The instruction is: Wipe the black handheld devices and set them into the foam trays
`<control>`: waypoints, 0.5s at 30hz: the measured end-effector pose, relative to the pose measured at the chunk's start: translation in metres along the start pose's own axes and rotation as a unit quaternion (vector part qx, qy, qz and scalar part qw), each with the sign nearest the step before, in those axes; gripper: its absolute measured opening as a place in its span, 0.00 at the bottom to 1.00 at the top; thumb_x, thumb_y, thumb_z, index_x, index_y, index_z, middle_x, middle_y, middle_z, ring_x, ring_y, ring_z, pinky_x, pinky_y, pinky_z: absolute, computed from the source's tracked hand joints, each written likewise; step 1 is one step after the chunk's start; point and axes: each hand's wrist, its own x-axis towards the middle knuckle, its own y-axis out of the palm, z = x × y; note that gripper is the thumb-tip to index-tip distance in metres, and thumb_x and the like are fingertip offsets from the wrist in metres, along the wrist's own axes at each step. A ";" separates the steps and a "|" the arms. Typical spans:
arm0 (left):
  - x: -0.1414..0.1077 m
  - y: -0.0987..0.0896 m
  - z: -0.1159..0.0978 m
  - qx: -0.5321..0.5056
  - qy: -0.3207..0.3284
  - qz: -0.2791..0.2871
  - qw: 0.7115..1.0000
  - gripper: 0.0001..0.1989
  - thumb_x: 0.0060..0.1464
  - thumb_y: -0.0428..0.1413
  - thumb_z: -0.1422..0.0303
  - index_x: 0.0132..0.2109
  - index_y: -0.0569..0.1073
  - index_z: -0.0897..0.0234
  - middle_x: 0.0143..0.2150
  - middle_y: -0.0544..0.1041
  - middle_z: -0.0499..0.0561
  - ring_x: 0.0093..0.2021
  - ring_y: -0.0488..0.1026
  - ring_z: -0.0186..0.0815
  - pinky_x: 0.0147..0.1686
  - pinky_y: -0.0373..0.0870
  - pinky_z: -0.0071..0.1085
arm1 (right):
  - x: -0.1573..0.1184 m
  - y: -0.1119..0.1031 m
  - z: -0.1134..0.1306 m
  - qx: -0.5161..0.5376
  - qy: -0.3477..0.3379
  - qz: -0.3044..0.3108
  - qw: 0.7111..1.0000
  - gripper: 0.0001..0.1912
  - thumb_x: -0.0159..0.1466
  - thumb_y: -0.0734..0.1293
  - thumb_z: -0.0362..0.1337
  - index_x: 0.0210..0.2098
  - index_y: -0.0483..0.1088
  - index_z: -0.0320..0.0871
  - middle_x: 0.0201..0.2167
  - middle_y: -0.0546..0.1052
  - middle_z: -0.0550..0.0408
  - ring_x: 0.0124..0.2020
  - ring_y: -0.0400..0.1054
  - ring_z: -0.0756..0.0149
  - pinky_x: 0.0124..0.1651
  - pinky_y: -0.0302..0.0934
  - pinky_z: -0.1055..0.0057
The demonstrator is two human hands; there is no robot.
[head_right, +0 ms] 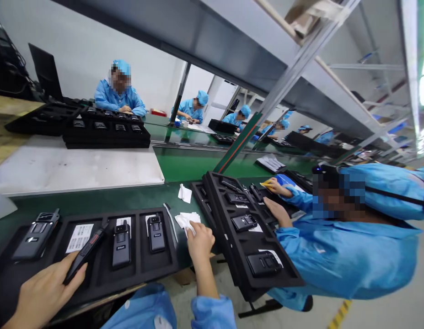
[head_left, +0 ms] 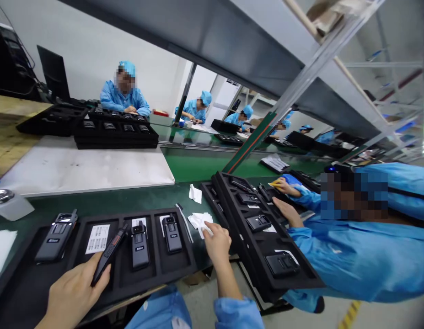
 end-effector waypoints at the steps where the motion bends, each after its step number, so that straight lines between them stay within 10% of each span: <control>1: -0.001 0.002 0.000 0.028 0.016 0.003 0.999 0.16 0.54 0.60 0.53 0.44 0.79 0.56 0.25 0.80 0.49 0.27 0.77 0.45 0.31 0.65 0.37 | 0.003 0.010 0.001 -0.024 -0.009 0.011 1.000 0.11 0.50 0.74 0.40 0.35 0.80 0.48 0.39 0.78 0.51 0.44 0.61 0.56 0.59 0.45 0.48; 10: -0.019 -0.009 -0.012 0.078 0.020 0.089 0.993 0.14 0.62 0.56 0.56 0.46 0.77 0.61 0.37 0.82 0.58 0.36 0.80 0.46 0.38 0.72 0.36 | 0.007 0.050 0.001 -0.149 -0.065 0.064 0.985 0.09 0.58 0.67 0.39 0.27 0.79 0.46 0.34 0.78 0.45 0.45 0.60 0.48 0.57 0.32 0.33; 15: -0.027 -0.008 -0.010 0.074 0.050 0.040 0.995 0.13 0.60 0.60 0.60 0.47 0.75 0.63 0.37 0.81 0.56 0.35 0.79 0.44 0.35 0.72 0.36 | 0.003 0.038 0.021 -0.118 -0.156 0.013 0.981 0.20 0.62 0.64 0.52 0.33 0.80 0.43 0.34 0.79 0.44 0.38 0.67 0.51 0.51 0.55 0.46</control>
